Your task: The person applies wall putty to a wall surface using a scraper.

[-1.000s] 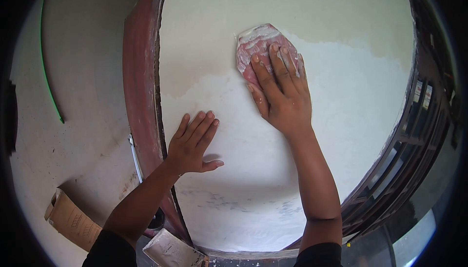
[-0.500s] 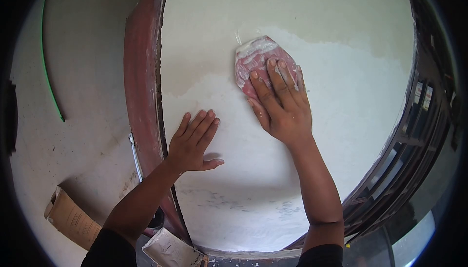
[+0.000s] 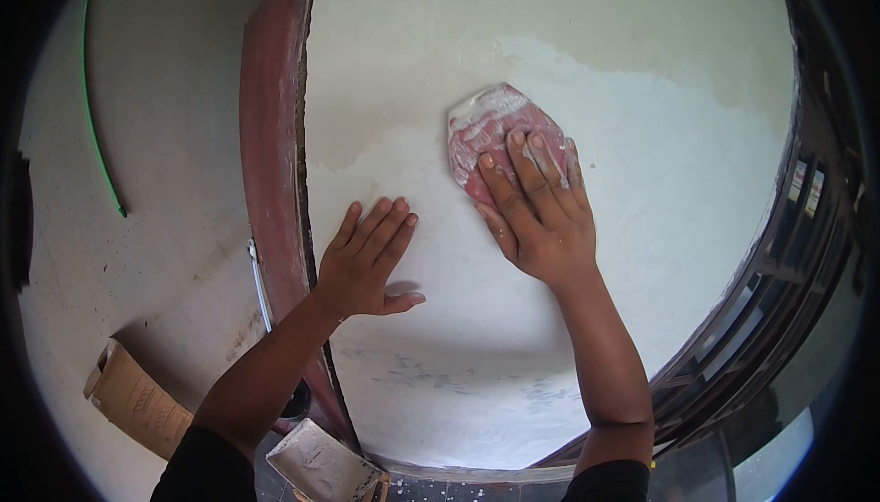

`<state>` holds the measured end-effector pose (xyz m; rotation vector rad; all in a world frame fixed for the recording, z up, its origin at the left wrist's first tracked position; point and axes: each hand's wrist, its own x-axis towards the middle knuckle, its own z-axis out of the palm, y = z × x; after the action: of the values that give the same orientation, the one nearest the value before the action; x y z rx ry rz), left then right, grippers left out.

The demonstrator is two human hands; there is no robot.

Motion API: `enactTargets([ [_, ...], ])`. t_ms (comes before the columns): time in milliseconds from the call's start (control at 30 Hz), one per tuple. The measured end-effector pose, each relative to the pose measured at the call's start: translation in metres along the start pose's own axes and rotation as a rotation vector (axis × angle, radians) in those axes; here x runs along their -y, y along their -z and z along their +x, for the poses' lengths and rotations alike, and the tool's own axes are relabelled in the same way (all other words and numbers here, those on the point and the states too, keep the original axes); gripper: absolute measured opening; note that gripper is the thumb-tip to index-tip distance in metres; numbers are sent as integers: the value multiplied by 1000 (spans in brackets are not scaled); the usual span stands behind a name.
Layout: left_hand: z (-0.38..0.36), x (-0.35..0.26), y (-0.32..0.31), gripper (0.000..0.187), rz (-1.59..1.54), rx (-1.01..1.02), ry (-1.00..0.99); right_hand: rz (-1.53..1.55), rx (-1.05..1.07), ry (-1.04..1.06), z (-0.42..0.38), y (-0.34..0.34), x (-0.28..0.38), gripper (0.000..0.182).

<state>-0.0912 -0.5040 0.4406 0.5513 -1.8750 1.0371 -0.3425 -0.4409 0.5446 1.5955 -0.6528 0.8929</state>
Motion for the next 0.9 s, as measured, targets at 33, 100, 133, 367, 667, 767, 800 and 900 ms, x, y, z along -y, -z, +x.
enactTargets([
  [33, 0, 0, 0, 88, 1, -1, -1, 2, 2, 0, 14, -2, 3, 45],
  [100, -1, 0, 0, 88, -1, 3, -2, 38, -40, 23, 45, -8, 9, 46],
  [133, -1, 1, 0, 88, -1, 3, -4, 40, -57, 39, 55, -11, 10, 45],
  [367, 0, -1, 3, 89, 9, 23, 2, -13, 79, 22, 12, -2, 4, 45],
  [667, 2, -3, 5, 81, -13, 6, 35, 38, -17, 50, 52, -10, 3, 47],
  [767, 3, -3, 6, 81, -11, 7, 45, 11, 1, 14, 44, -12, -1, 49],
  [800, 3, -4, 6, 81, -9, 4, 48, 8, 33, -6, 33, -7, 0, 46],
  [900, 3, -5, 6, 83, -3, 1, 53, -8, 69, -7, 0, 2, -5, 45],
])
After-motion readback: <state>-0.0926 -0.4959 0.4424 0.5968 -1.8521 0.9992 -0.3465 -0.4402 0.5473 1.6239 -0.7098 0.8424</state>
